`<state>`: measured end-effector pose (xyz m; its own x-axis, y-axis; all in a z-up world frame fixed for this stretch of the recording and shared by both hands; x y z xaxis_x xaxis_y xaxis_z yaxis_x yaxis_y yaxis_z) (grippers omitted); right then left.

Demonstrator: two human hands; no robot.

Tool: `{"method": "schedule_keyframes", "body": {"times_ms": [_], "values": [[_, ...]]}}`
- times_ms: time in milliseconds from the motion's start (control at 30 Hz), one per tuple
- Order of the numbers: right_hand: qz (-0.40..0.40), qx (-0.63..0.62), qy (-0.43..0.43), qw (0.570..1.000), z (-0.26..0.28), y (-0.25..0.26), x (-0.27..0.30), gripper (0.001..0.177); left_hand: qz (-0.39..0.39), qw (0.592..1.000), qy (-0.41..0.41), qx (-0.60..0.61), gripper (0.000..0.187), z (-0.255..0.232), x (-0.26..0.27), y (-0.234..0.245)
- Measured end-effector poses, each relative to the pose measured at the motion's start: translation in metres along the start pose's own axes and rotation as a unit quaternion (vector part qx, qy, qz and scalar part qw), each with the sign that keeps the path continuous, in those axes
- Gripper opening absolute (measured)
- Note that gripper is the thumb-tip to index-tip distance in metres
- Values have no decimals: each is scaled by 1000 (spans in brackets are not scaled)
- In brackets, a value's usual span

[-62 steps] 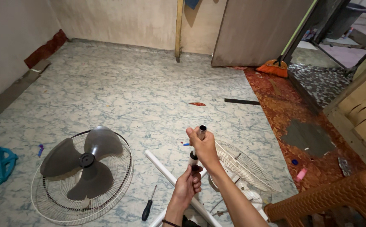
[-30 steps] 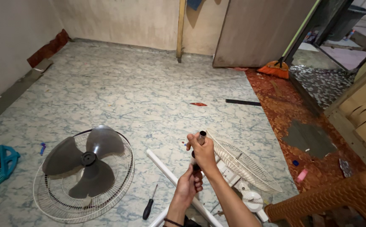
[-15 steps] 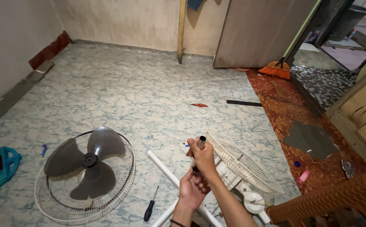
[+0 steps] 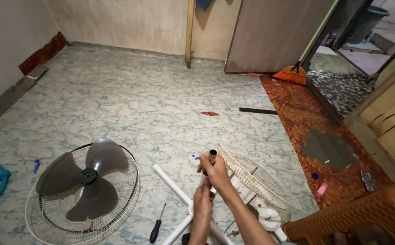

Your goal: The person assembles a standing fan by attaching the fan head to the metal pole and securing it with a knob. They handle the fan head, pole, and base, and use a screwdriver to tighten components.

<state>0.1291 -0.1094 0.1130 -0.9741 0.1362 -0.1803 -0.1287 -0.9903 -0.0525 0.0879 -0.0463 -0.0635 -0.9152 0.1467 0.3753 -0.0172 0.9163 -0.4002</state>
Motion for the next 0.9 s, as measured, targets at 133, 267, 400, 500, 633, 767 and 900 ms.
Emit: {"method": "schedule_keyframes", "body": {"times_ms": [133,267,400,500,633,767,900], "values": [[69,3,41,997,40,4,10,32,27,998,-51,-20,51,-14,-10,2],[79,-22,67,994,62,12,8,33,122,978,99,137,54,4,-3,-5],[67,49,62,995,52,15,8,22,222,926,143,269,52,-4,8,-20],[54,52,56,996,38,17,9,16,189,947,156,209,56,-4,4,-17],[22,73,45,996,26,22,9,15,123,985,99,68,54,-10,-1,-7],[35,41,34,998,20,23,8,16,97,992,75,35,50,-13,1,-2],[47,97,52,993,25,20,8,16,110,991,72,32,48,-24,4,-2]]}}
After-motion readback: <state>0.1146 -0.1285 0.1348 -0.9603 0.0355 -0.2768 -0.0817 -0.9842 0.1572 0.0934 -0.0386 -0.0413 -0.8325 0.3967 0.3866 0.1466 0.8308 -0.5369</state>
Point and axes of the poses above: each hand's wrist, its own x-axis away from the middle knuckle, its own y-axis out of the back of the hand, z = x × y, the point moved 9 cm from there along -x, towards the middle knuckle
